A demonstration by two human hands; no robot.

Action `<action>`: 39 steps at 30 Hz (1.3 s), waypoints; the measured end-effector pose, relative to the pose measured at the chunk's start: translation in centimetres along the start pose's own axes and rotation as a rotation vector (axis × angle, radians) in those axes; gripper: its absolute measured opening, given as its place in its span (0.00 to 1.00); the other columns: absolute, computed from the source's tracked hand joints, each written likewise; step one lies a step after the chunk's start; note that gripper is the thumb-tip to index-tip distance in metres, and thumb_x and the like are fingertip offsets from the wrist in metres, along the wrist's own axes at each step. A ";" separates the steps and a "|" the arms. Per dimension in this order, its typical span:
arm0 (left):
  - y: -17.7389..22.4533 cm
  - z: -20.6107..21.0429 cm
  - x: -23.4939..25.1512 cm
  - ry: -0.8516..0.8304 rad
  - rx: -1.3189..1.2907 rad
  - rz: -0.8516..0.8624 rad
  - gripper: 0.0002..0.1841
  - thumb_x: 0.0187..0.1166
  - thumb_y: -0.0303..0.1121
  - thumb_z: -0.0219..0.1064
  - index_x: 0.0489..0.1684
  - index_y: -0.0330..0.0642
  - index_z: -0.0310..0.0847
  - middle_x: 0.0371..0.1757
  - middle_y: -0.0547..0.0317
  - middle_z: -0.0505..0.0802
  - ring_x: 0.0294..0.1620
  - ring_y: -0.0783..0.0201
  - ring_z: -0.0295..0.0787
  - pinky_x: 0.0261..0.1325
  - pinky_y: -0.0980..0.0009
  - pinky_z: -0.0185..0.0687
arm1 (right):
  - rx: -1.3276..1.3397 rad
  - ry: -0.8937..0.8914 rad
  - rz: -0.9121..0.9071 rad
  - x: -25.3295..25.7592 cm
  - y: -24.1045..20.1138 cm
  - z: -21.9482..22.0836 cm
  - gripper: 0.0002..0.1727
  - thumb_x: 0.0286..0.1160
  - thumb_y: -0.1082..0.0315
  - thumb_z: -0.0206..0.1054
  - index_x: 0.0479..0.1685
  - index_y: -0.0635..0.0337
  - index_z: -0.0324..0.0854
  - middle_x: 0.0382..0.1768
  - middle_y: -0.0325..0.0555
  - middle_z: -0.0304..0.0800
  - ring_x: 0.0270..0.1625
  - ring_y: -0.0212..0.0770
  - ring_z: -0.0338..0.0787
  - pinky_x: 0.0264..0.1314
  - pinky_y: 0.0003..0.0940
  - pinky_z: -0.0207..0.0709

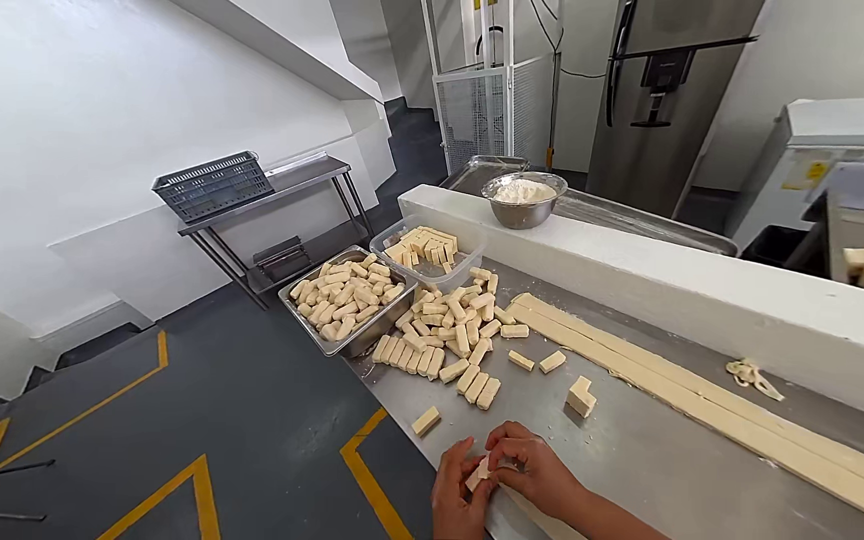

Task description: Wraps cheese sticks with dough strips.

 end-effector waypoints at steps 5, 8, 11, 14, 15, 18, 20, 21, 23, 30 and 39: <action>0.9 1.0 -0.6 -0.037 -0.545 -0.508 0.20 0.75 0.13 0.63 0.68 0.24 0.74 0.49 0.50 0.95 0.48 0.65 0.94 0.57 0.67 0.89 | -0.296 0.280 -0.422 -2.0 -2.0 0.7 0.05 0.76 0.69 0.68 0.35 0.54 0.90 0.42 0.41 0.96 0.55 0.39 0.92 0.64 0.31 0.82; 1.7 1.4 -1.0 -0.075 -0.835 -0.750 0.15 0.84 0.14 0.52 0.64 0.29 0.76 0.47 0.54 0.95 0.46 0.63 0.95 0.58 0.65 0.90 | -0.374 0.302 -0.558 -3.5 -2.3 0.3 0.06 0.82 0.68 0.65 0.40 0.53 0.88 0.48 0.41 0.95 0.60 0.37 0.91 0.70 0.28 0.80; 2.6 1.4 -1.2 -0.115 -0.938 -0.843 0.17 0.91 0.22 0.41 0.61 0.29 0.77 0.48 0.51 0.95 0.47 0.60 0.96 0.60 0.63 0.90 | -0.510 0.269 -0.693 -4.7 -2.5 -0.3 0.08 0.83 0.71 0.62 0.42 0.54 0.87 0.52 0.43 0.95 0.62 0.38 0.90 0.71 0.29 0.79; 3.1 1.2 -1.2 -0.052 -0.843 -0.864 0.11 0.90 0.21 0.50 0.57 0.29 0.77 0.42 0.52 0.95 0.41 0.61 0.96 0.53 0.66 0.92 | -0.529 0.246 -0.741 -5.2 -3.1 -0.5 0.08 0.84 0.72 0.61 0.46 0.56 0.87 0.57 0.46 0.94 0.67 0.41 0.89 0.75 0.32 0.77; 3.3 1.0 -1.1 -0.024 -0.808 -0.848 0.09 0.86 0.18 0.54 0.55 0.29 0.78 0.40 0.52 0.95 0.39 0.61 0.96 0.51 0.65 0.93 | -0.447 0.262 -0.655 -5.2 -3.1 -0.6 0.07 0.83 0.71 0.62 0.47 0.57 0.87 0.59 0.49 0.93 0.69 0.42 0.88 0.77 0.33 0.77; 4.3 0.3 -0.4 0.012 -0.765 -0.808 0.11 0.82 0.15 0.58 0.58 0.27 0.78 0.43 0.50 0.94 0.41 0.59 0.95 0.52 0.63 0.92 | 0.103 0.241 0.009 -4.1 -2.1 -1.4 0.20 0.75 0.66 0.74 0.61 0.70 0.85 0.62 0.49 0.92 0.65 0.37 0.91 0.71 0.33 0.83; 4.5 -0.4 0.1 0.075 -0.695 -0.769 0.10 0.80 0.14 0.60 0.55 0.26 0.79 0.41 0.48 0.94 0.40 0.59 0.95 0.50 0.63 0.93 | 0.445 0.067 0.487 -3.7 -0.5 -0.6 0.18 0.72 0.70 0.75 0.59 0.67 0.83 0.47 0.44 0.95 0.48 0.34 0.94 0.57 0.33 0.87; 4.1 -0.9 0.5 0.126 -0.601 -0.718 0.09 0.79 0.14 0.63 0.53 0.25 0.80 0.39 0.48 0.93 0.38 0.60 0.94 0.49 0.65 0.93 | 0.510 -0.006 0.628 -3.8 -0.1 0.2 0.12 0.74 0.72 0.72 0.53 0.66 0.84 0.39 0.44 0.95 0.41 0.35 0.94 0.51 0.34 0.88; 2.3 -2.4 1.4 0.237 -0.253 -0.498 0.10 0.74 0.17 0.70 0.51 0.24 0.85 0.40 0.47 0.94 0.39 0.62 0.93 0.51 0.65 0.91 | 0.558 -0.079 0.811 -4.4 0.1 1.6 0.04 0.82 0.72 0.67 0.46 0.64 0.82 0.34 0.43 0.96 0.36 0.36 0.96 0.45 0.32 0.89; -3.0 -2.5 -0.2 0.318 0.633 0.431 0.11 0.73 0.26 0.68 0.44 0.27 0.93 0.56 0.38 0.95 0.62 0.40 0.92 0.71 0.41 0.79 | 0.623 -0.066 1.001 -6.6 1.1 2.1 0.04 0.85 0.73 0.64 0.41 0.63 0.81 0.31 0.43 0.96 0.33 0.38 0.97 0.43 0.33 0.91; -3.0 -3.0 -0.4 0.236 0.523 0.471 0.11 0.74 0.25 0.66 0.44 0.30 0.94 0.55 0.42 0.96 0.63 0.46 0.93 0.75 0.50 0.79 | 0.451 -0.033 0.982 -10.8 1.8 -1.6 0.05 0.78 0.71 0.72 0.38 0.63 0.86 0.30 0.42 0.95 0.33 0.37 0.95 0.45 0.35 0.90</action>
Point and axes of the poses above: each hand's wrist, its own x-axis towards the middle knuckle, its own z-axis out of the palm, y = z × x, the point moved 5 cm from there along x, towards the middle knuckle
